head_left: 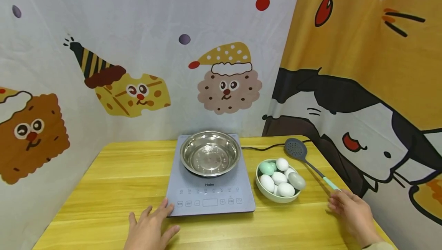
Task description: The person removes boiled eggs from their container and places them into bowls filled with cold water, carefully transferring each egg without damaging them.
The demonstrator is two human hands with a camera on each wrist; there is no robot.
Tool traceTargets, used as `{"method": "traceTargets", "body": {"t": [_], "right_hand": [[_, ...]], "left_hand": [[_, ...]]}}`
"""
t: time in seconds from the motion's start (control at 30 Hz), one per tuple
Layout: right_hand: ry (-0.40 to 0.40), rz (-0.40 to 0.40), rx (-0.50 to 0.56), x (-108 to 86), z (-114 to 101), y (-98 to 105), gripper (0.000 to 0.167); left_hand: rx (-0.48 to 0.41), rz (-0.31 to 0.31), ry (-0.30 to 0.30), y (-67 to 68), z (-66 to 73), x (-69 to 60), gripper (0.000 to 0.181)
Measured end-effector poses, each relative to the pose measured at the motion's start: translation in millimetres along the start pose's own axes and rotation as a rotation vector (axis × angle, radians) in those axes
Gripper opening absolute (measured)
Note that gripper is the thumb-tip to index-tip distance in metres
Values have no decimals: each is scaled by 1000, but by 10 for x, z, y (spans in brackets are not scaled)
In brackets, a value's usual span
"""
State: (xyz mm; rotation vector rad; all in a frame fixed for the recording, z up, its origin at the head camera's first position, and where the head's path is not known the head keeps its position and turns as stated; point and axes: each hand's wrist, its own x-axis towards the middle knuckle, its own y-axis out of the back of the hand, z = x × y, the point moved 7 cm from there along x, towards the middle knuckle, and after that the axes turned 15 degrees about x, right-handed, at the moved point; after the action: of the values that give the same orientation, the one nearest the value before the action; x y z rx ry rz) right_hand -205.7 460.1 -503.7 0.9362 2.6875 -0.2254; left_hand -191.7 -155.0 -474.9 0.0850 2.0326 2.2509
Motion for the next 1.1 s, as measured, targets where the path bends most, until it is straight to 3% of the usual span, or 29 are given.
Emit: {"method": "traceTargets", "body": {"t": [0.17, 0.37, 0.67, 1.1], "right_hand": [[95, 39, -401, 31, -35, 126, 62], [155, 19, -623, 46, -67, 166, 60], [250, 15, -772, 23, -141, 133, 55], [269, 28, -859, 47, -129, 134, 52]], "left_hand": [[-1, 2, -3, -3, -5, -5, 70], [1, 14, -6, 0, -6, -12, 69], [-7, -2, 4, 9, -2, -5, 69], [-15, -12, 21, 1, -7, -11, 70]]}}
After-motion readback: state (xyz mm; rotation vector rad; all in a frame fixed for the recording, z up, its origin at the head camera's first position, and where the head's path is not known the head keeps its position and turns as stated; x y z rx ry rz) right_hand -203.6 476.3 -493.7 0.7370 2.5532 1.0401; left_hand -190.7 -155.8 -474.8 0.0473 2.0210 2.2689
